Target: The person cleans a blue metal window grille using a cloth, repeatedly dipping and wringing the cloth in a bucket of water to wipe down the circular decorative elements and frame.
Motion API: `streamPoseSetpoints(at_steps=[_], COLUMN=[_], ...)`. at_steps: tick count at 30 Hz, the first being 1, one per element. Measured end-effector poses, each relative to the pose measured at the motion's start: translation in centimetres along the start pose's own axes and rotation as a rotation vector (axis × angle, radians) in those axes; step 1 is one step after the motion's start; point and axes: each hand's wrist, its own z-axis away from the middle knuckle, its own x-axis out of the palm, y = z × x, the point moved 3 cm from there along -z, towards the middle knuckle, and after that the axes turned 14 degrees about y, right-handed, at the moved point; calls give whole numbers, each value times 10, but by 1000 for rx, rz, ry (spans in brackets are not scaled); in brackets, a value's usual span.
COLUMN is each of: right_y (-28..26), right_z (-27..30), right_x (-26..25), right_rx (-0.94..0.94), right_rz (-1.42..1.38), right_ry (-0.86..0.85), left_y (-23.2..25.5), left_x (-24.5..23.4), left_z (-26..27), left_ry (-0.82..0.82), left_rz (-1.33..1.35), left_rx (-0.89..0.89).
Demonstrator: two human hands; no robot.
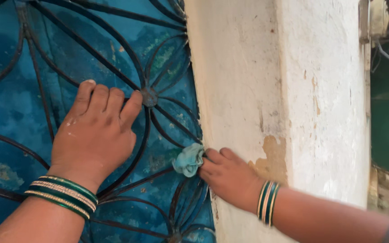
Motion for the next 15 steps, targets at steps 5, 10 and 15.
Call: streamPoseSetpoints(at_steps=[5,10,15], right_y=[-6,2,-4], right_z=[-31,-74,-50], right_x=[-5,-3,4], right_rx=[96,23,43], right_rz=[-207,-71,-49], right_ry=[109,-13,44], left_y=[-1,-1,-3], left_x=[0,2,2], left_z=[-2,0,2], left_ry=[-11,-61,18], left_rz=[27,17,36], left_rx=[-26,-13,-20])
